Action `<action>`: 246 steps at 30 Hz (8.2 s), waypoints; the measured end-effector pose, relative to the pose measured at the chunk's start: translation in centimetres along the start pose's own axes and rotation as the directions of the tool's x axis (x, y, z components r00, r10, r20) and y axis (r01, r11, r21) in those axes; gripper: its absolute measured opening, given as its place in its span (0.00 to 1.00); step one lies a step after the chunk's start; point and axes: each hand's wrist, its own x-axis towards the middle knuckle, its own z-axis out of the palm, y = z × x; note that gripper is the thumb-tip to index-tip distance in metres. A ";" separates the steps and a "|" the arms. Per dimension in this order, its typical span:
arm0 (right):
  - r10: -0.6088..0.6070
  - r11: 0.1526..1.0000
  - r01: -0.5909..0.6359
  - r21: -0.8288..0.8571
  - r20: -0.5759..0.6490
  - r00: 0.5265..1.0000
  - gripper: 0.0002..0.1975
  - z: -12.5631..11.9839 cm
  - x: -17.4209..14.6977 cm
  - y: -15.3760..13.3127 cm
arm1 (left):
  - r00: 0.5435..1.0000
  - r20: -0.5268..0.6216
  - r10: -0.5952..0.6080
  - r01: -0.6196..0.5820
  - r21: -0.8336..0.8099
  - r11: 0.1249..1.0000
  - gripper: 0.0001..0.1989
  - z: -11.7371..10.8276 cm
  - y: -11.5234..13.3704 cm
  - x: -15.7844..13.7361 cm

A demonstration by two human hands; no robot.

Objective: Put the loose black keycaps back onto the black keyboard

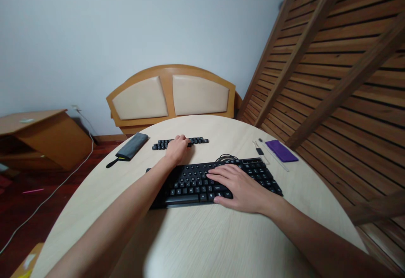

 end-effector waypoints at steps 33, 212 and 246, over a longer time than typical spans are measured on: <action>0.036 0.998 -0.036 -0.050 0.009 0.999 0.31 0.4 0.1 -0.8 | 0.995 -0.094 0.025 -0.079 -0.637 0.767 0.09 -1.3 3.8 -11.5; 0.135 0.990 -0.135 -0.039 0.010 0.991 0.48 -0.1 -0.7 2.7 | 0.921 -0.111 -0.373 0.321 -0.324 0.890 0.15 -1.3 -8.6 -8.7; 0.136 0.989 -0.136 -0.061 0.002 0.991 0.48 -0.2 -0.7 2.6 | 0.973 -0.155 -0.173 0.132 -0.241 0.961 0.21 3.5 -13.5 -9.0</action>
